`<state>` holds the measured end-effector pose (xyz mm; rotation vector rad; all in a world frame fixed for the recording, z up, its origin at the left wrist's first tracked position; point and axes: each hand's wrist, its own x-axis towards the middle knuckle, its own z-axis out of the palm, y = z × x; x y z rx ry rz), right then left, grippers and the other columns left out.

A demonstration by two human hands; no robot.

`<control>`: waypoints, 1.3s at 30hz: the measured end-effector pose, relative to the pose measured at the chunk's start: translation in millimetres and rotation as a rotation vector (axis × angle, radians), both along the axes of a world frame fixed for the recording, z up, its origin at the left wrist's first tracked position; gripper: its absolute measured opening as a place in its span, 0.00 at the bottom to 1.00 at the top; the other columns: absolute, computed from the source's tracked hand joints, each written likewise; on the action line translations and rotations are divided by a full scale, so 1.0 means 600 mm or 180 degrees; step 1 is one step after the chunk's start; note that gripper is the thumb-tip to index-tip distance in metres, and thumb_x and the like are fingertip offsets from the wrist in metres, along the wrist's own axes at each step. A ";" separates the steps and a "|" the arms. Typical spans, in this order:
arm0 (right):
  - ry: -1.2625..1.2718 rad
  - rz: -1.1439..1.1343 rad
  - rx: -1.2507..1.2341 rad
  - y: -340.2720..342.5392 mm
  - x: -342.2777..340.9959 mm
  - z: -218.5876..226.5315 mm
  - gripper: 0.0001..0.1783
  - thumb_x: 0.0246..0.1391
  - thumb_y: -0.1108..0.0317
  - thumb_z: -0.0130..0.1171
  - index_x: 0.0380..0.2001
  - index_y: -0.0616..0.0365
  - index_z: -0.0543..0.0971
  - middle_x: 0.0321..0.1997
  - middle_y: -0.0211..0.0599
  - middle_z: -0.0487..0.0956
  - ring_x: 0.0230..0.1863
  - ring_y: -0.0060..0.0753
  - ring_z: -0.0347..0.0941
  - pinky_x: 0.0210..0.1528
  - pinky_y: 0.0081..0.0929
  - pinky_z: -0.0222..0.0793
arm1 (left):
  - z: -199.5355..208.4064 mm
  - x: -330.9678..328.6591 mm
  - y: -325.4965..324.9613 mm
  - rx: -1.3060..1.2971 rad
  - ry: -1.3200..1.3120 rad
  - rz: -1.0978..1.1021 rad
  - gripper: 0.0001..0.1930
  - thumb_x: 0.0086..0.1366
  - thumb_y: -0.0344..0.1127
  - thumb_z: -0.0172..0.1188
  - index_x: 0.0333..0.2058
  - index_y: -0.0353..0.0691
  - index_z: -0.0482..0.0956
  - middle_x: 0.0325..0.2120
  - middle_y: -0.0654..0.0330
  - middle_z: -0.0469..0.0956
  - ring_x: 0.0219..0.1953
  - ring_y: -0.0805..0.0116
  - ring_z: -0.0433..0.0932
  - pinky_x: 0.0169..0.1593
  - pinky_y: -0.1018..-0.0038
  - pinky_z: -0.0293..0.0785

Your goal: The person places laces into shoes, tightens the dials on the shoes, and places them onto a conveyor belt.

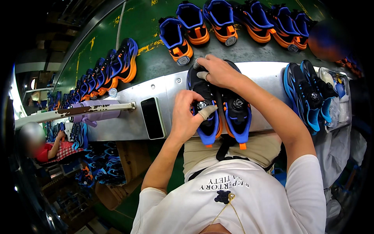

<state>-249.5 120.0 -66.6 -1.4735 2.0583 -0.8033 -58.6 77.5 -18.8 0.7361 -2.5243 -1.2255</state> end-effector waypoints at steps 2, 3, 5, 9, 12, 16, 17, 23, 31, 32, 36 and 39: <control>0.0037 0.0041 -0.0004 -0.003 0.003 0.003 0.21 0.54 0.61 0.61 0.49 0.55 0.71 0.44 0.48 0.72 0.48 0.54 0.70 0.48 0.43 0.67 | -0.034 0.010 -0.045 0.0332 0.0322 -0.0631 0.18 0.52 0.38 0.70 0.39 0.37 0.77 0.38 0.56 0.73 0.45 0.58 0.70 0.49 0.68 0.67; 0.0019 0.0022 -0.0042 -0.005 0.004 0.003 0.20 0.54 0.61 0.60 0.47 0.56 0.72 0.44 0.48 0.71 0.48 0.54 0.69 0.48 0.43 0.67 | -0.031 0.010 -0.059 0.0658 0.0630 -0.1261 0.17 0.54 0.36 0.68 0.41 0.38 0.78 0.40 0.56 0.74 0.47 0.58 0.70 0.51 0.68 0.66; 0.0001 0.0038 -0.0088 -0.006 0.007 0.008 0.18 0.54 0.60 0.60 0.46 0.57 0.73 0.44 0.48 0.71 0.48 0.54 0.69 0.47 0.43 0.67 | -0.022 0.017 -0.055 0.0434 0.0596 -0.1175 0.16 0.55 0.34 0.66 0.43 0.39 0.78 0.42 0.57 0.75 0.49 0.59 0.69 0.53 0.68 0.65; -0.0342 0.0089 -0.0166 0.014 -0.002 0.077 0.14 0.56 0.59 0.60 0.37 0.59 0.78 0.36 0.45 0.74 0.41 0.50 0.71 0.42 0.38 0.67 | -0.016 0.085 -0.012 0.0480 0.0547 -0.0062 0.12 0.65 0.37 0.58 0.44 0.37 0.79 0.48 0.56 0.76 0.43 0.65 0.74 0.44 0.71 0.72; -0.1122 0.0963 -0.0371 0.048 0.003 0.091 0.15 0.53 0.58 0.63 0.39 0.56 0.81 0.30 0.41 0.75 0.33 0.40 0.71 0.39 0.33 0.67 | 0.003 0.115 0.034 0.2869 -0.0010 0.0743 0.14 0.69 0.38 0.53 0.46 0.34 0.77 0.50 0.53 0.74 0.39 0.67 0.78 0.35 0.76 0.75; -0.0537 0.1307 -0.0103 0.061 0.061 0.111 0.21 0.46 0.59 0.69 0.41 0.59 0.78 0.34 0.37 0.68 0.31 0.33 0.68 0.33 0.31 0.66 | 0.032 0.083 0.060 0.4620 0.0426 0.1344 0.17 0.72 0.36 0.48 0.51 0.27 0.70 0.50 0.50 0.73 0.45 0.59 0.79 0.33 0.73 0.79; -0.0525 0.1134 -0.0130 0.062 0.071 0.095 0.19 0.45 0.61 0.69 0.38 0.60 0.78 0.33 0.38 0.67 0.30 0.33 0.68 0.32 0.30 0.65 | 0.020 0.073 0.064 0.4656 0.0551 0.1333 0.17 0.71 0.32 0.46 0.53 0.24 0.67 0.50 0.48 0.73 0.49 0.52 0.78 0.35 0.70 0.82; -0.0979 0.1097 0.0334 0.045 0.063 0.095 0.16 0.41 0.64 0.68 0.29 0.64 0.77 0.30 0.42 0.67 0.30 0.40 0.67 0.32 0.32 0.63 | -0.002 0.067 0.069 0.4516 0.0662 0.1371 0.16 0.68 0.27 0.43 0.51 0.23 0.67 0.49 0.46 0.73 0.51 0.53 0.77 0.40 0.70 0.84; -0.0944 0.1207 0.0232 0.041 0.059 0.079 0.17 0.42 0.63 0.68 0.28 0.65 0.75 0.29 0.38 0.66 0.28 0.33 0.65 0.30 0.30 0.61 | 0.008 0.053 0.069 0.4382 0.0345 0.1542 0.16 0.68 0.28 0.43 0.50 0.24 0.69 0.48 0.48 0.74 0.50 0.56 0.78 0.39 0.72 0.84; -0.0934 0.1200 0.0227 0.043 0.057 0.082 0.17 0.42 0.63 0.68 0.28 0.65 0.75 0.29 0.38 0.66 0.28 0.33 0.65 0.30 0.30 0.61 | 0.011 0.050 0.068 0.4373 0.0365 0.1591 0.15 0.68 0.28 0.43 0.50 0.24 0.69 0.47 0.48 0.74 0.50 0.56 0.78 0.39 0.73 0.83; -0.0930 0.1342 0.0414 0.061 0.051 0.113 0.17 0.46 0.67 0.65 0.38 0.62 0.75 0.36 0.36 0.66 0.33 0.30 0.67 0.34 0.27 0.66 | -0.003 0.063 0.075 0.4484 0.0751 0.1540 0.15 0.69 0.28 0.44 0.49 0.25 0.70 0.46 0.49 0.75 0.51 0.56 0.77 0.40 0.73 0.83; -0.1373 0.1063 0.0325 0.082 0.037 0.111 0.20 0.48 0.70 0.64 0.46 0.59 0.75 0.40 0.34 0.67 0.35 0.27 0.68 0.39 0.26 0.68 | -0.005 0.066 0.074 0.4552 0.0737 0.1487 0.14 0.70 0.29 0.44 0.49 0.26 0.70 0.46 0.50 0.76 0.51 0.56 0.77 0.40 0.72 0.83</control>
